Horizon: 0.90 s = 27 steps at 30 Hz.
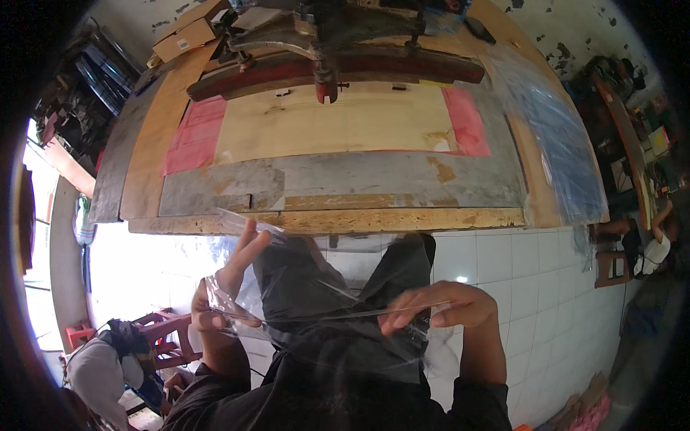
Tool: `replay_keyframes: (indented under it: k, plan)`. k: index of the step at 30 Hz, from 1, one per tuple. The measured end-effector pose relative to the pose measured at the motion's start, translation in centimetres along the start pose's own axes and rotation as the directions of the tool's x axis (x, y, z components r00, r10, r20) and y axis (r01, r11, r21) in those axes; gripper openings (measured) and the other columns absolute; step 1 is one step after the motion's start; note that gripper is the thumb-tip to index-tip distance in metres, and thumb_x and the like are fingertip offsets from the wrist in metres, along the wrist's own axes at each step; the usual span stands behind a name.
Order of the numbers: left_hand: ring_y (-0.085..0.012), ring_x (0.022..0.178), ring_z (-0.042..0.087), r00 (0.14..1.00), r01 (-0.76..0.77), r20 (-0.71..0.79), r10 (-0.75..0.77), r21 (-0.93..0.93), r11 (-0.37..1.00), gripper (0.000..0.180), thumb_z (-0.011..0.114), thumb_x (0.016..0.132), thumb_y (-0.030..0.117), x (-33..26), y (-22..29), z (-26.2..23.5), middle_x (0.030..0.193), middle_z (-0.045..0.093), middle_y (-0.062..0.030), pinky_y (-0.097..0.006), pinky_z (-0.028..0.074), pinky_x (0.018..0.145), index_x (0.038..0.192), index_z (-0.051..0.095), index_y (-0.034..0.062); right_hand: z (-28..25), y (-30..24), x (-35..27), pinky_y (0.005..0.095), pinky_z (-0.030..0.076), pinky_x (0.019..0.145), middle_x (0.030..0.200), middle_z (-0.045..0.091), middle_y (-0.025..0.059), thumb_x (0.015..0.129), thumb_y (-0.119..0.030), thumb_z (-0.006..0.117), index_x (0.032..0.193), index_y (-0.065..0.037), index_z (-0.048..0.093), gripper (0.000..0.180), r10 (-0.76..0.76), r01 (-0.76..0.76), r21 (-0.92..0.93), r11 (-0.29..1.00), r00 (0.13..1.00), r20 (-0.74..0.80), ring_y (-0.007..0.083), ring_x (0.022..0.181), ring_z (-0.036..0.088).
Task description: The person unfolds, aligns, and flattens transparent plastic sheets on the work table beneath the press machine by hand.
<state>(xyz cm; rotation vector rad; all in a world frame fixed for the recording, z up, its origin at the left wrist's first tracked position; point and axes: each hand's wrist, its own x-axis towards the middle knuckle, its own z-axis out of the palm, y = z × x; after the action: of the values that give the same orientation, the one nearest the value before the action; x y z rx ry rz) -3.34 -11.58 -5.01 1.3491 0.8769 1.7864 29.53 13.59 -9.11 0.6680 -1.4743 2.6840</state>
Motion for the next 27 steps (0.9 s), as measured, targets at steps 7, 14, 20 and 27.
replay_keyframes:
  k: [7, 14, 20, 27]
  plan:
    - [-0.043, 0.118, 0.073, 0.765, 0.606, 0.325, -0.555, -0.073, 0.792, 0.039, 0.063, 0.105, 0.013, 0.4, 3.0, -5.1, 0.123, 0.072, -0.0376, -0.05, 0.055, 0.105, 0.134, 0.068, -0.0137, 1.9, -5.3, -2.5, 0.0298, 0.058, 0.062, 0.091, 0.075, 0.0156, 0.095, -0.001, 0.078, 0.128, 0.009, 0.07, 0.036, -0.031, -0.128, -0.258, 0.958, 0.846, -0.533, 0.0208, 0.075, 0.075]
    - [-0.0276, 0.089, 0.08, 0.805, 0.585, 0.169, -0.569, -0.066, 0.808, 0.025, 0.058, 0.11, 0.009, 0.2, 1.1, -4.6, 0.098, 0.081, -0.0234, -0.036, 0.061, 0.08, 0.108, 0.073, -0.011, 3.3, -5.7, -1.4, 0.0242, 0.048, 0.052, 0.075, 0.07, 0.008, 0.099, -0.013, 0.075, 0.104, 0.007, 0.076, 0.021, 0.007, -0.374, -0.284, 0.883, 0.614, -0.789, 0.0112, 0.06, 0.066]
    - [-0.0242, 0.084, 0.08, 0.75, 0.659, -0.143, -0.646, 0.25, 0.71, 0.031, 0.063, 0.11, 0.017, -0.4, -0.6, -3.8, 0.085, 0.079, -0.0169, -0.031, 0.061, 0.074, 0.095, 0.074, -0.0075, 2.4, -5.4, -0.9, 0.0232, 0.047, 0.055, 0.078, 0.071, 0.0062, 0.099, -0.013, 0.076, 0.096, 0.003, 0.075, 0.016, -0.083, -0.527, -0.334, 0.781, 0.442, -0.893, 0.0086, 0.061, 0.062]
    - [-0.019, 0.076, 0.077, 0.675, 0.733, -0.193, -0.713, 0.058, 0.678, 0.026, 0.068, 0.107, 0.014, -0.4, -0.3, -4.9, 0.083, 0.079, -0.0153, -0.031, 0.059, 0.068, 0.092, 0.074, -0.0063, 1.2, -5.4, -0.3, 0.0227, 0.044, 0.056, 0.079, 0.07, 0.0019, 0.096, -0.014, 0.079, 0.094, 0.002, 0.074, 0.017, -0.152, -0.621, -0.363, 0.695, 0.367, -0.918, 0.0063, 0.061, 0.055]
